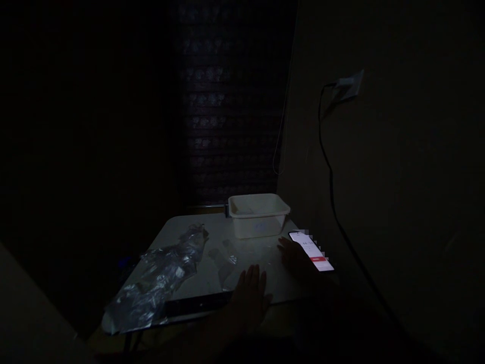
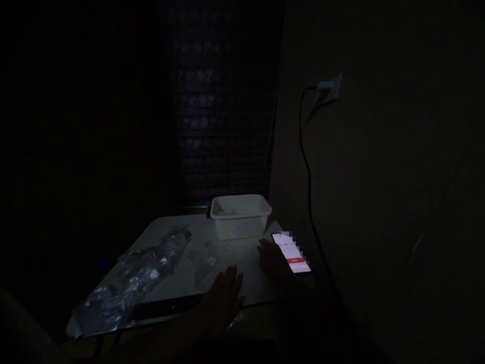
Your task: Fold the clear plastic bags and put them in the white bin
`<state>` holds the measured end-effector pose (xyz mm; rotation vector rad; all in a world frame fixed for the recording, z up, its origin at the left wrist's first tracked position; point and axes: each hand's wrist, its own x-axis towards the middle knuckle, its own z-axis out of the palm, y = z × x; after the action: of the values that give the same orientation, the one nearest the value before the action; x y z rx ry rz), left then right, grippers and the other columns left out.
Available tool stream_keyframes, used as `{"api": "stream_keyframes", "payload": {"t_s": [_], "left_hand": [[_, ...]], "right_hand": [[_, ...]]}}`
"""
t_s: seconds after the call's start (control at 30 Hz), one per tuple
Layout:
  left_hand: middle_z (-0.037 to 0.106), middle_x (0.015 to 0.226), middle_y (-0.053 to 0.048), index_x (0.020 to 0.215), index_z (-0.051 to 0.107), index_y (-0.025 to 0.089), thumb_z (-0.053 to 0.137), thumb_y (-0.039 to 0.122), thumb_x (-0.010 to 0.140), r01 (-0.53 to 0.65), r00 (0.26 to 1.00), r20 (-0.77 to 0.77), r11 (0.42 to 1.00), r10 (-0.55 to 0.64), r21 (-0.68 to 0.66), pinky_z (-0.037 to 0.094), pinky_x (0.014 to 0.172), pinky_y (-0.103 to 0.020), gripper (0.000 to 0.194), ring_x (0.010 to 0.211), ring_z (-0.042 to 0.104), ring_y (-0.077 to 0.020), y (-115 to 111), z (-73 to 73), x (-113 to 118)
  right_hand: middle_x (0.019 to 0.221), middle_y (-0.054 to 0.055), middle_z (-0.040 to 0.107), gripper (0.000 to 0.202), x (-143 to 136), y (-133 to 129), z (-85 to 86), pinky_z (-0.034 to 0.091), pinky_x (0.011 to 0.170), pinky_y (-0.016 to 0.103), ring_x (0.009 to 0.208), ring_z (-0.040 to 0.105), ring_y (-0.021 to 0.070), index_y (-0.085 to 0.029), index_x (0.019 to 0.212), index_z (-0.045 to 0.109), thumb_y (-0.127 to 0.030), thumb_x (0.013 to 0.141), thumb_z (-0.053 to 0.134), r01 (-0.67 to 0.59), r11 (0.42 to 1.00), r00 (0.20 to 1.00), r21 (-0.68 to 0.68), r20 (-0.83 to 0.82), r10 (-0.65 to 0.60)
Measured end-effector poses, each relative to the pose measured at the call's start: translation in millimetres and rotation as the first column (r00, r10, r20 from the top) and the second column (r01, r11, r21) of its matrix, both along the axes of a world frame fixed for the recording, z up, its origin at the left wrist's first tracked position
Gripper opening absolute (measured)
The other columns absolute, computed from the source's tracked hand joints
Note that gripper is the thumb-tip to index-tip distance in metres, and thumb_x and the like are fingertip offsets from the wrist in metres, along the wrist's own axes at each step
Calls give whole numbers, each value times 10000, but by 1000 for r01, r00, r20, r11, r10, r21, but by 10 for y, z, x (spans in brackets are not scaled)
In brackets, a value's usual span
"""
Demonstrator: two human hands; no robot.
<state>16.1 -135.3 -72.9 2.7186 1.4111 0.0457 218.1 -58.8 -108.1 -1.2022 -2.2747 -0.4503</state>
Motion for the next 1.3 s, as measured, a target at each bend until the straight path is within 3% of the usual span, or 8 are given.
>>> {"api": "stream_keyframes", "payload": {"t_s": [0.27, 0.47, 0.63, 0.8, 0.9, 1.03, 1.2, 1.3], "left_hand": [[153, 1303, -159, 1251, 216, 110, 89, 413, 817, 24, 1000, 9, 999, -25, 27, 151, 948, -428, 544, 1193, 71, -257, -2, -60, -34], [133, 1316, -131, 1260, 186, 143, 90, 414, 818, 27, 999, 25, 1000, -27, 0, 145, 954, -425, 527, 1198, 68, -241, 10, -71, -40], [130, 1316, -135, 1260, 183, 138, 83, 410, 819, 61, 998, 29, 998, -60, -27, 124, 958, -425, 529, 1200, 60, -237, -20, -17, -55], [98, 1321, -134, 1266, 151, 138, 72, 402, 822, 177, 984, 40, 981, -174, -82, 112, 958, -427, 523, 1201, 35, -234, -56, 32, -93], [68, 1321, -147, 1271, 120, 136, 111, 434, 813, 235, 972, 40, 966, -232, -103, 101, 955, -438, 546, 1200, 6, -243, -59, 20, -124], [43, 1326, -140, 1275, 84, 146, 134, 438, 810, 277, 961, 47, 956, -274, -93, 91, 954, -443, 551, 1200, -19, -244, -66, 8, -167], [85, 1326, -134, 1270, 122, 147, 133, 453, 803, 294, 956, 42, 949, -291, -113, 103, 957, -430, 558, 1204, 12, -239, -74, 71, -185], [100, 1329, -110, 1267, 142, 164, 150, 453, 802, 309, 951, 64, 946, -304, -102, 107, 963, -418, 548, 1206, 30, -227, -60, 94, -187]], "right_hand": [[1219, 69, 395, 405, -397, -133, -73, 261, 914, 367, 1125, 328, 159, -171, 1182, 353, -310, 811, 269, -133, 988, 971, -77, 189, 146], [1180, 75, 440, 378, -158, 140, -276, 230, 922, 403, 1113, 348, 175, -184, 1133, 412, -309, 804, 274, 20, 1000, 991, -5, 135, -19], [1152, 100, 465, 393, -104, 197, -139, 254, 914, 392, 1100, 367, 169, -127, 1128, 420, -184, 797, 215, 125, 992, 989, 23, 80, -127], [1207, 52, 414, 380, -384, -20, 23, 248, 928, 335, 1126, 325, 130, -172, 1146, 404, -249, 816, 234, -129, 990, 973, -56, 184, 137], [1216, 38, 402, 385, -499, -58, 9, 255, 919, 335, 1123, 330, 123, -200, 1154, 391, -318, 819, 243, -168, 977, 961, -131, 199, 191], [1209, 51, 408, 387, -461, 109, -38, 251, 909, 369, 1112, 350, 138, -202, 1169, 368, -305, 822, 232, -90, 990, 973, -109, 203, 111], [1141, 75, 476, 352, -407, 296, -23, 279, 882, 398, 1056, 419, 179, -190, 1087, 468, -247, 800, 274, 69, 996, 981, -50, 185, -58], [1132, 89, 484, 377, -449, 267, 40, 269, 896, 399, 1054, 420, 182, -145, 1084, 474, -130, 764, 274, 64, 995, 977, -78, 209, -46]]}}
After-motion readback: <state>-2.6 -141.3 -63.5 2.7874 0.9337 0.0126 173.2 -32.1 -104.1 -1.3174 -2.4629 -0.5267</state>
